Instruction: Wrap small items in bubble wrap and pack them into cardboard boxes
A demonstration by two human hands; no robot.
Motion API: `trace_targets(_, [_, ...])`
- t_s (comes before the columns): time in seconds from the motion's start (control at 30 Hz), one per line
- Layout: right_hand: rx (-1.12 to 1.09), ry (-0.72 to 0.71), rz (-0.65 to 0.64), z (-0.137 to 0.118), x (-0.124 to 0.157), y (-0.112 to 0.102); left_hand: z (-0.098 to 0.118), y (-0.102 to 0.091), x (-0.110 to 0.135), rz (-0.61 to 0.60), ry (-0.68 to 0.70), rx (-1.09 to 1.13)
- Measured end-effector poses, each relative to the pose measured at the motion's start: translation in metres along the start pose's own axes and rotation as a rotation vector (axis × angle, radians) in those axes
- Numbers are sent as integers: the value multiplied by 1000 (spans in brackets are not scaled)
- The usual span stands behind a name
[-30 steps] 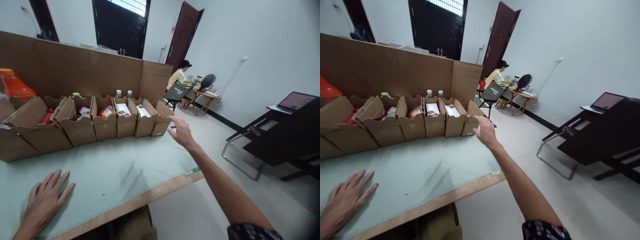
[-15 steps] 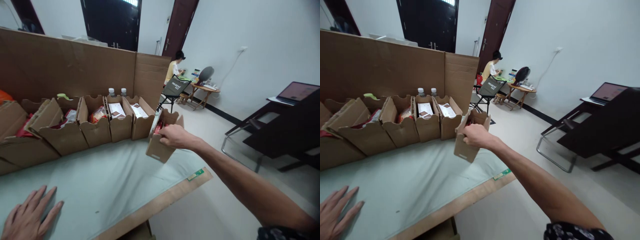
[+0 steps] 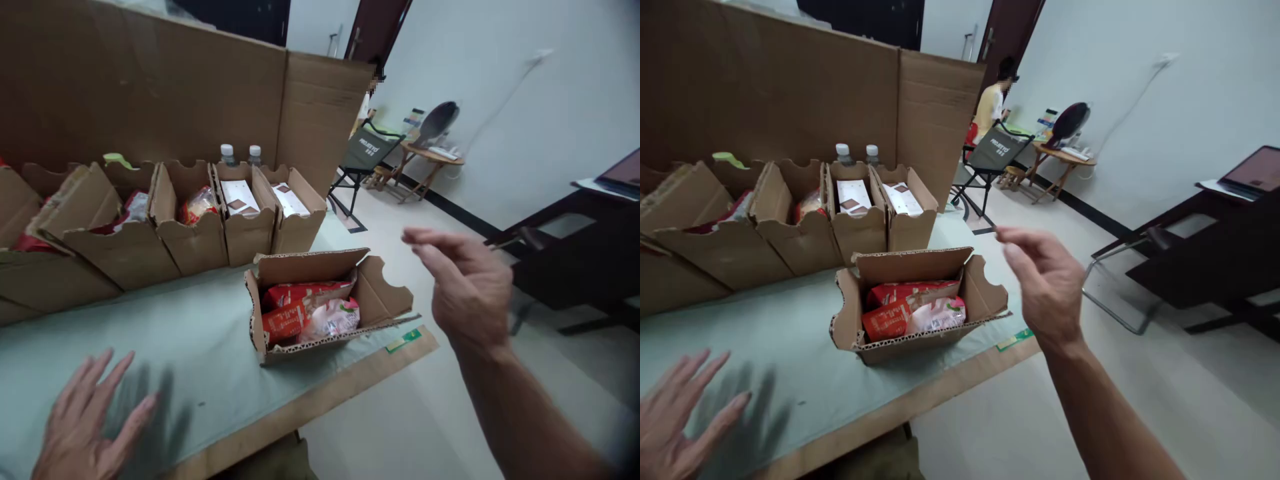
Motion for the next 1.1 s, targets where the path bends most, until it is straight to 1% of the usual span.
trace_targets(0.03, [-55, 174, 106, 34, 21, -16, 20, 2, 0, -10, 23, 21])
trace_targets(0.07, [-109, 368, 136, 66, 46, -21, 43, 11, 1, -98, 69, 70])
trace_targets(0.1, [-129, 441, 134, 86, 68, -22, 65, 20, 1, -164, 80, 127])
trace_targets(0.13, [-154, 476, 119, 101, 89, -18, 87, 30, 0, -208, 84, 192])
trace_targets(0.2, [-233, 568, 105, 119, 126, -4, 130, 49, -1, -282, 101, 340])
trace_targets(0.27, [-344, 689, 123, 128, 151, 15, 163, 67, -6, -353, 102, 501])
trace_targets(0.3, [-399, 742, 133, 130, 157, 25, 172, 74, -10, -368, 73, 576])
trace_targets(0.33, [-446, 774, 138, 131, 158, 35, 177, 78, -16, -370, 33, 638])
trace_targets(0.4, [-502, 753, 105, 130, 147, 57, 173, 80, -33, -332, -70, 707])
trace_targets(0.5, [-527, 619, -49, 128, 118, 95, 152, 76, -64, -269, -183, 717])
trace_targets(0.57, [-495, 536, -143, 129, 105, 116, 140, 74, -84, -264, -214, 720])
trace_targets(0.63, [-440, 502, -199, 135, 103, 128, 131, 76, -96, -275, -214, 733])
trace_targets(0.7, [-383, 491, -258, 142, 110, 133, 126, 83, -98, -291, -207, 739])
trace_targets(0.83, [-282, 451, -388, 153, 127, 133, 114, 100, -85, -255, -261, 640])
trace_targets(0.9, [-204, 428, -404, 156, 129, 133, 110, 105, -78, -222, -270, 593])
trace_targets(1.03, [-81, 395, -430, 158, 123, 139, 113, 110, -76, -180, -207, 583])
trace_targets(1.1, [-46, 367, -437, 158, 120, 141, 114, 111, -77, -180, -178, 569])
Point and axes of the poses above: each hand's wrist, its own x-axis away from the middle knuckle, its own y-axis out of the palm, z = x × y, the point moved 7 cm from there along -x, towards the middle knuckle, and after that the axes turned 8 degrees about -y, right-handed, at the moved point
